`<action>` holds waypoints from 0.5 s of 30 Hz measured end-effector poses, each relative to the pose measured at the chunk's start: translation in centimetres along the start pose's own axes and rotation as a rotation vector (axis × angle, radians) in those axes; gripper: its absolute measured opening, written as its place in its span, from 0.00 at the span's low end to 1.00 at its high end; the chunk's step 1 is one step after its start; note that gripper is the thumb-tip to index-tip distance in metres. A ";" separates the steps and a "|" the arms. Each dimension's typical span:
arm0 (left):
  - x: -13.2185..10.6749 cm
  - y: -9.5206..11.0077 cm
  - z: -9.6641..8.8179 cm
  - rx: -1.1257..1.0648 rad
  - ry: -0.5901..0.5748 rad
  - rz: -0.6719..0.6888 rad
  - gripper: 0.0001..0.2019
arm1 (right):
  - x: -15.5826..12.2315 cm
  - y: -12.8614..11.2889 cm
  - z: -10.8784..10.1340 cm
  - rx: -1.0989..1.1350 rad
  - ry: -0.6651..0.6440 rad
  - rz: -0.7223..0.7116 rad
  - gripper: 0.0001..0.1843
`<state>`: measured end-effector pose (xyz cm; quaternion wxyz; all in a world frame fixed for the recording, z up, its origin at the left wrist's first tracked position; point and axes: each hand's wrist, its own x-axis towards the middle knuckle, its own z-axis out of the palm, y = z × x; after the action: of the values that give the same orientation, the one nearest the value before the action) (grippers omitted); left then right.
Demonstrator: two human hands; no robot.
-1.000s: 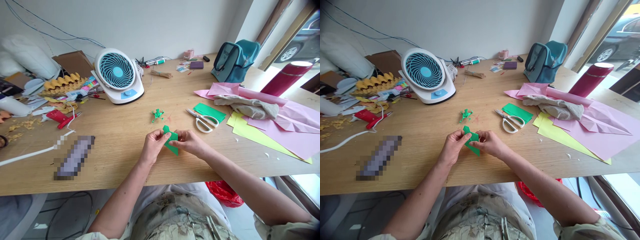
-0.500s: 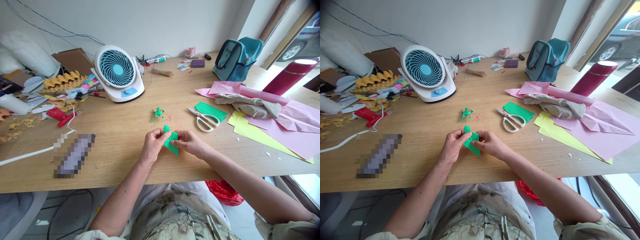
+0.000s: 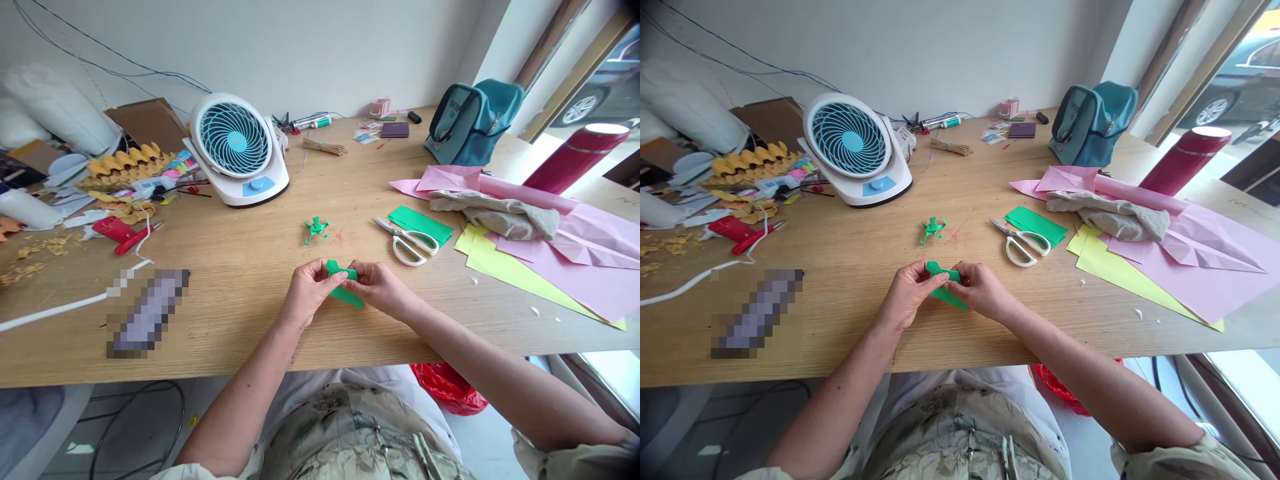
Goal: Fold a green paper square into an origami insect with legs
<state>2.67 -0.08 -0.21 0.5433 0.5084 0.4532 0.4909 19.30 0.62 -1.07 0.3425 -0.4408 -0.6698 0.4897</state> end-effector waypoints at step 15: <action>0.1 0.9 -0.2 -0.077 0.111 -0.080 0.21 | -0.3 0.0 0.1 0.032 -0.063 0.015 0.21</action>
<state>2.43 0.06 0.62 0.5558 0.4404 0.4833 0.5134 19.28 0.32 -1.10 0.3247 -0.4247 -0.6691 0.5163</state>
